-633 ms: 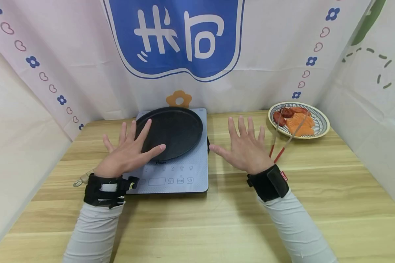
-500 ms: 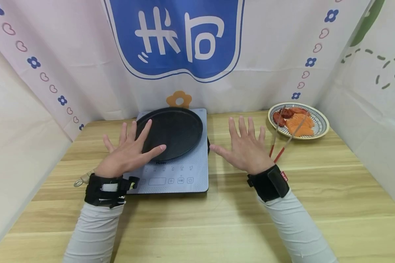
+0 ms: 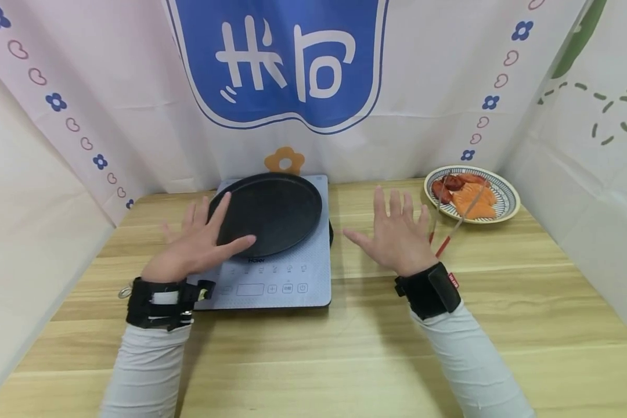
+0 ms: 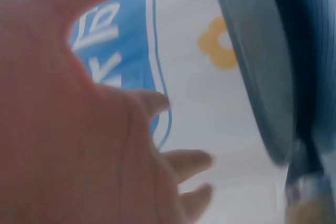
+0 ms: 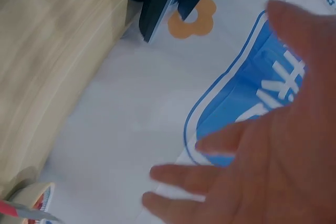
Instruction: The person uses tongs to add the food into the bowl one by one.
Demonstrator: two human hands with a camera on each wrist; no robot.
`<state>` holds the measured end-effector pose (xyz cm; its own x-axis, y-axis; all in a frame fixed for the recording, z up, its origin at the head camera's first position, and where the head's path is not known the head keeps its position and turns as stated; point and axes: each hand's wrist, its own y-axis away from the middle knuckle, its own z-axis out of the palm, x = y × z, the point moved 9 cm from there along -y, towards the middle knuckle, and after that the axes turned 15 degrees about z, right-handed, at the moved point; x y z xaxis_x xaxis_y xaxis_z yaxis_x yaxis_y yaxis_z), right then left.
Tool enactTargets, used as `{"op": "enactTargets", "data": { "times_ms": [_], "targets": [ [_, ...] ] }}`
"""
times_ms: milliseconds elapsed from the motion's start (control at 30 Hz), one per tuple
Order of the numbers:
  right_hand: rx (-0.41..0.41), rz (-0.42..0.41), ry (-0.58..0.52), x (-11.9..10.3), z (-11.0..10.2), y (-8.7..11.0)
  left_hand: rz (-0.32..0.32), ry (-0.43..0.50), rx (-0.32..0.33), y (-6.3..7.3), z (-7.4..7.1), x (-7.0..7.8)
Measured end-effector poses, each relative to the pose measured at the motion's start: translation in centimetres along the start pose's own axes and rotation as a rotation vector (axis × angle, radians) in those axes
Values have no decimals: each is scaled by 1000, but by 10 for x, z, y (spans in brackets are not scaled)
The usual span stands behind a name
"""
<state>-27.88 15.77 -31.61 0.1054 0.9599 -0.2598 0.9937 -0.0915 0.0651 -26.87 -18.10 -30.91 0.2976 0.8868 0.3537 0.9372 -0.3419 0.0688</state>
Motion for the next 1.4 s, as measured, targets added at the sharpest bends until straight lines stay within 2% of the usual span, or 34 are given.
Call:
{"op": "enactTargets", "data": {
  "times_ms": [133,267,400,533,700,900,1100,1300,1400],
  "targets": [
    [10,102,-64,25,-11,-12,-58,30,-73,11,-6,-23],
    [-7,241,-107,68,-21,-20,-106,88,-174,25,-7,-45],
    [-108,356,-61,108,-19,-21,-138,132,-239,38,-5,-63],
    [-192,382,-11,129,-12,-22,-162,196,-236,43,-2,-75],
    [-253,409,10,141,1,-26,-171,229,-246,43,2,-80],
    [-341,451,24,143,22,-29,-201,271,-264,43,11,-89],
    [-301,447,35,140,26,-36,-143,285,-266,37,14,-89],
    [-267,491,23,144,27,-40,-177,301,-303,36,16,-90],
    [-246,490,3,145,26,-41,-173,288,-315,35,16,-89]
  ]
}}
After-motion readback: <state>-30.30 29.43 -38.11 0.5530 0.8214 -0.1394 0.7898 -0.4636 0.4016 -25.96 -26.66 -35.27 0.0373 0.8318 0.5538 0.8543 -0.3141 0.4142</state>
